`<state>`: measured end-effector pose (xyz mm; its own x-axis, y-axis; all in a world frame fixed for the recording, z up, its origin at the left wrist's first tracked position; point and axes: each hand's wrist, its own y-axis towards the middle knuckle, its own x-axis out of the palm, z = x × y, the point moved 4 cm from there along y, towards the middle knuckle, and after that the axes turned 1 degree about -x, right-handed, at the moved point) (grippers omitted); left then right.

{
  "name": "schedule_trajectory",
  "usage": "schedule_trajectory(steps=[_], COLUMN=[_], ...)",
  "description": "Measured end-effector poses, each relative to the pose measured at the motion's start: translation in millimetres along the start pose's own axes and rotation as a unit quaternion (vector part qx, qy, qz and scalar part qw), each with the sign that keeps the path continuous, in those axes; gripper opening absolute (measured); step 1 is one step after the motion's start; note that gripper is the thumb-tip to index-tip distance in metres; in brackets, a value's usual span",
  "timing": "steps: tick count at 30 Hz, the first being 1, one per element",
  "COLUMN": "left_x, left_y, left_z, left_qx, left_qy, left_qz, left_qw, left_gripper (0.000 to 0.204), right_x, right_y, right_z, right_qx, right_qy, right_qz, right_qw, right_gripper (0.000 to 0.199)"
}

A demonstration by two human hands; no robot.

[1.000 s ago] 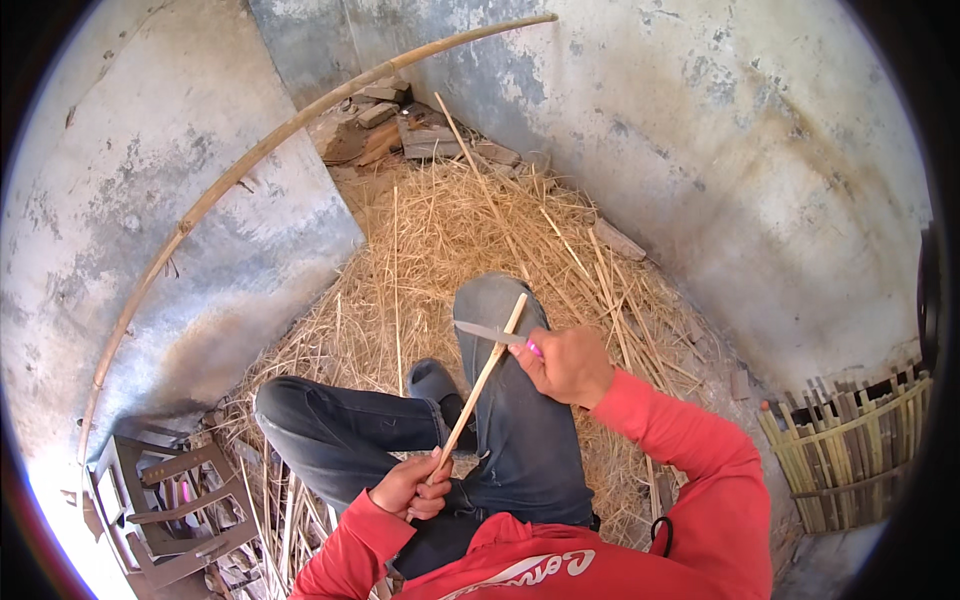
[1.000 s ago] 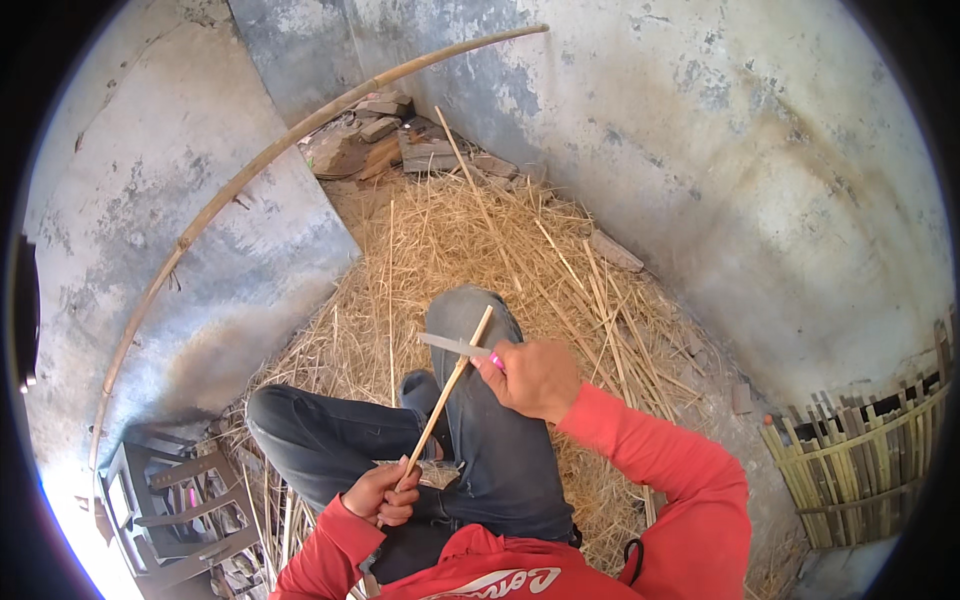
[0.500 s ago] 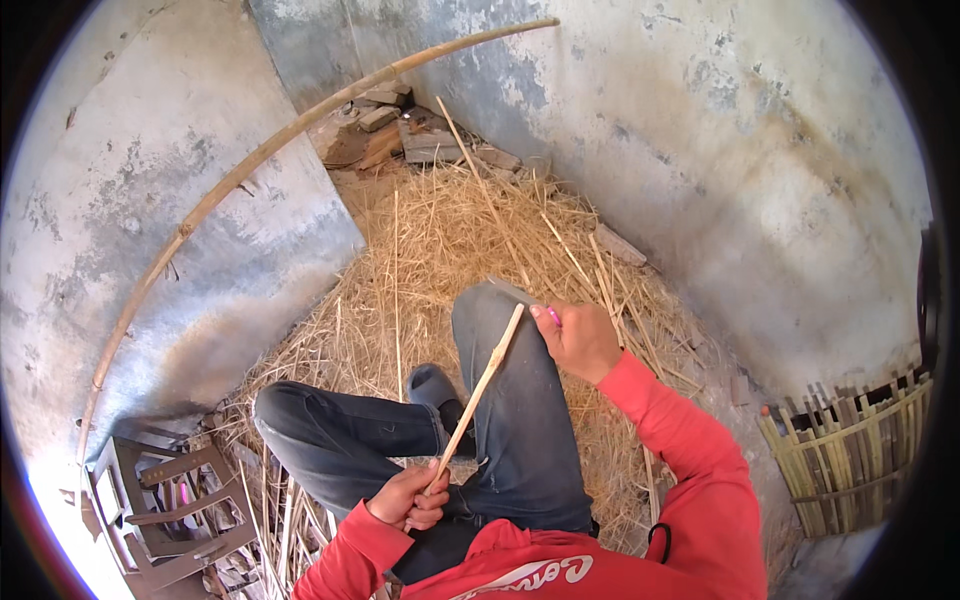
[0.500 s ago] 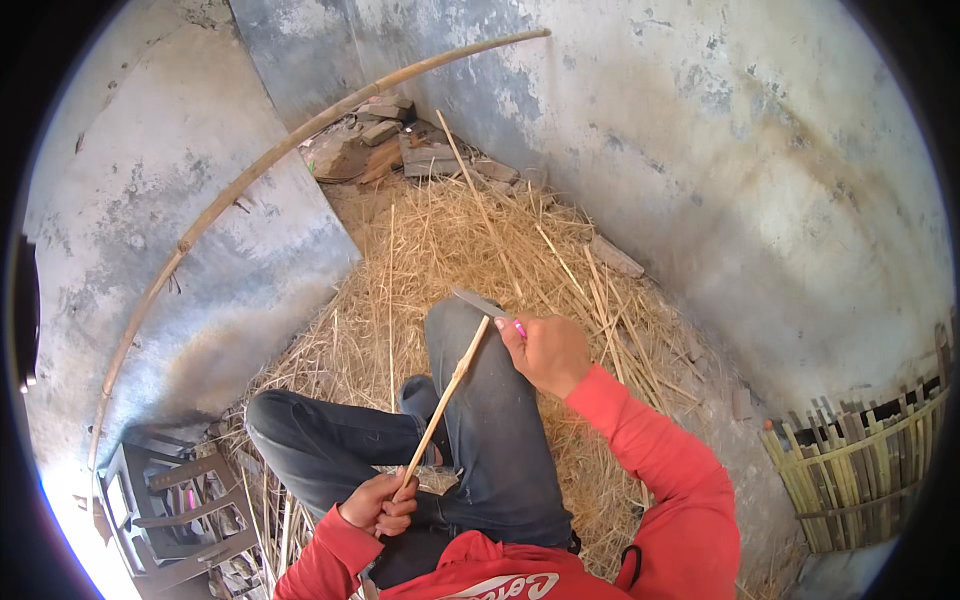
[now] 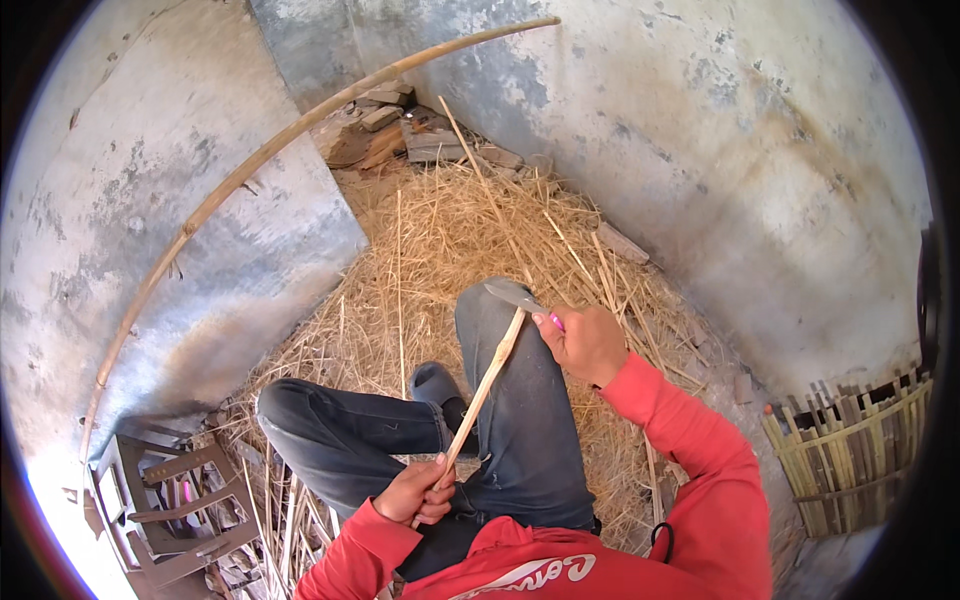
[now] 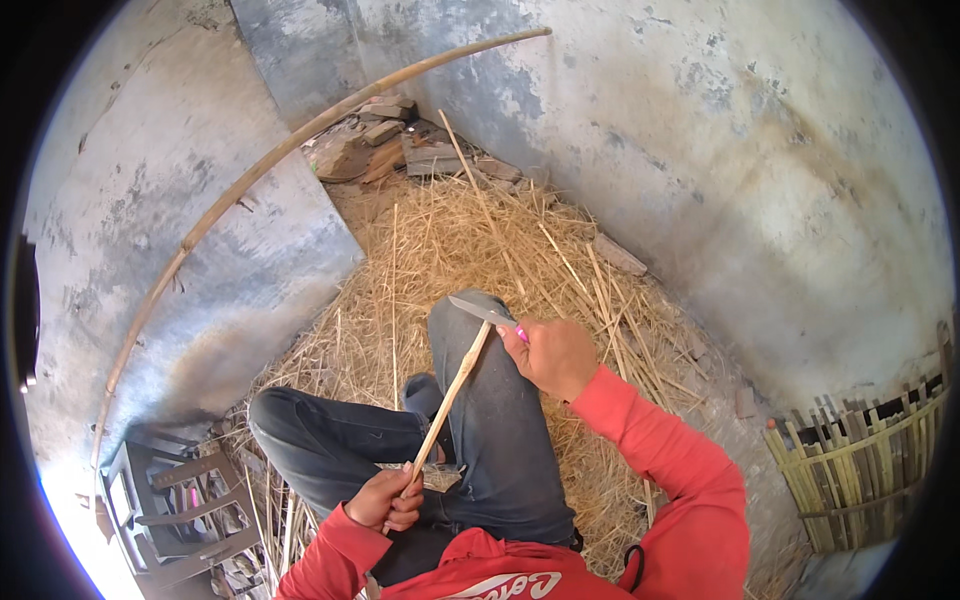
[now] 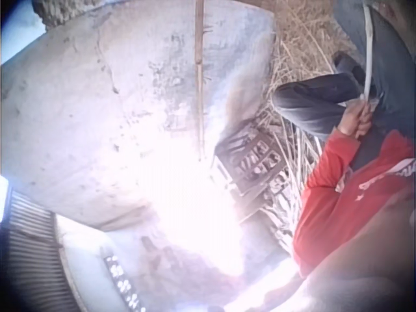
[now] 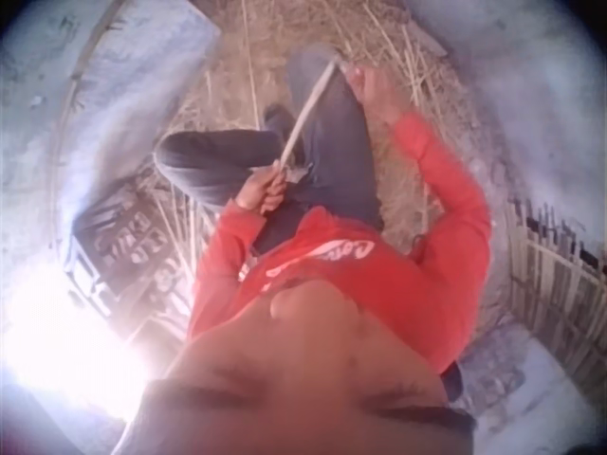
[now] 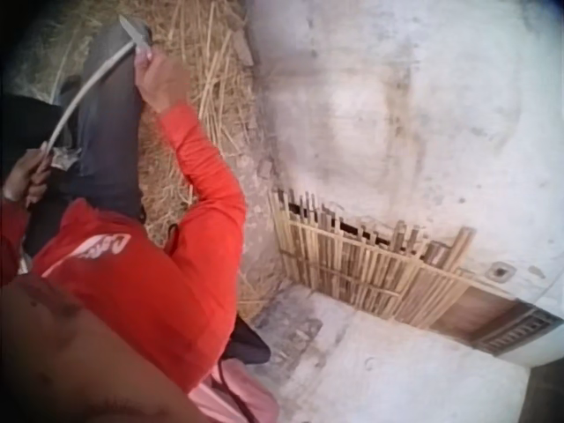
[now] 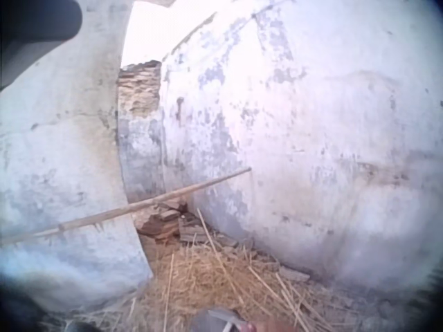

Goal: The person thins a long bamboo strip by repeatedly scraping it with a small knife while sitting on the floor.

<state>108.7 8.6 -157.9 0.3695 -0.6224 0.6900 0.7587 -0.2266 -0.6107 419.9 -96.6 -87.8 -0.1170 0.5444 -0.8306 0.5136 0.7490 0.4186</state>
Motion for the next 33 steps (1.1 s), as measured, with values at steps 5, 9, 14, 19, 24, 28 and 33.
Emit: schedule_trajectory(steps=[5, 9, 14, 19, 24, 28, 33], left_x=[-2.1, 3.9, 3.1, 1.0, 3.5, -0.6, 3.7], left_y=[-0.9, -0.4, 0.1, 2.1, 3.0, 0.1, -2.2], left_z=[-0.7, 3.6, 3.8, 4.9, 7.9, 8.9, 19.6], left_qx=[0.013, 0.020, 0.032, 0.048, 0.055, 0.107, 0.191], left_qy=[0.031, 0.041, 0.056, 0.097, 0.103, 0.209, 0.415], left_qz=[0.035, 0.046, 0.045, 0.076, 0.071, 0.142, 0.239], left_qw=[0.999, 0.998, 0.997, 0.991, 0.991, 0.962, 0.856], left_gripper=[0.044, 0.045, 0.044, 0.044, 0.044, 0.044, 0.047], right_x=[10.3, 0.1, 3.9, 9.7, -0.6, 5.0, 10.9], right_y=[-10.2, -11.3, 1.9, -13.9, -14.0, -7.5, -22.6], right_z=[-9.2, -19.0, 5.0, -12.5, -11.6, -8.3, -17.8], right_qx=[-0.018, -0.020, 0.021, -0.084, -0.038, -0.029, -0.037], right_qy=[0.012, -0.005, -0.001, 0.016, -0.013, -0.007, -0.012], right_qz=[-0.063, -0.074, -0.017, -0.040, -0.030, -0.036, -0.077], right_qw=[0.998, 0.997, 1.000, 0.996, 0.999, 0.999, 0.996], right_gripper=[0.052, 0.053, 0.052, 0.051, 0.048, 0.048, 0.050])
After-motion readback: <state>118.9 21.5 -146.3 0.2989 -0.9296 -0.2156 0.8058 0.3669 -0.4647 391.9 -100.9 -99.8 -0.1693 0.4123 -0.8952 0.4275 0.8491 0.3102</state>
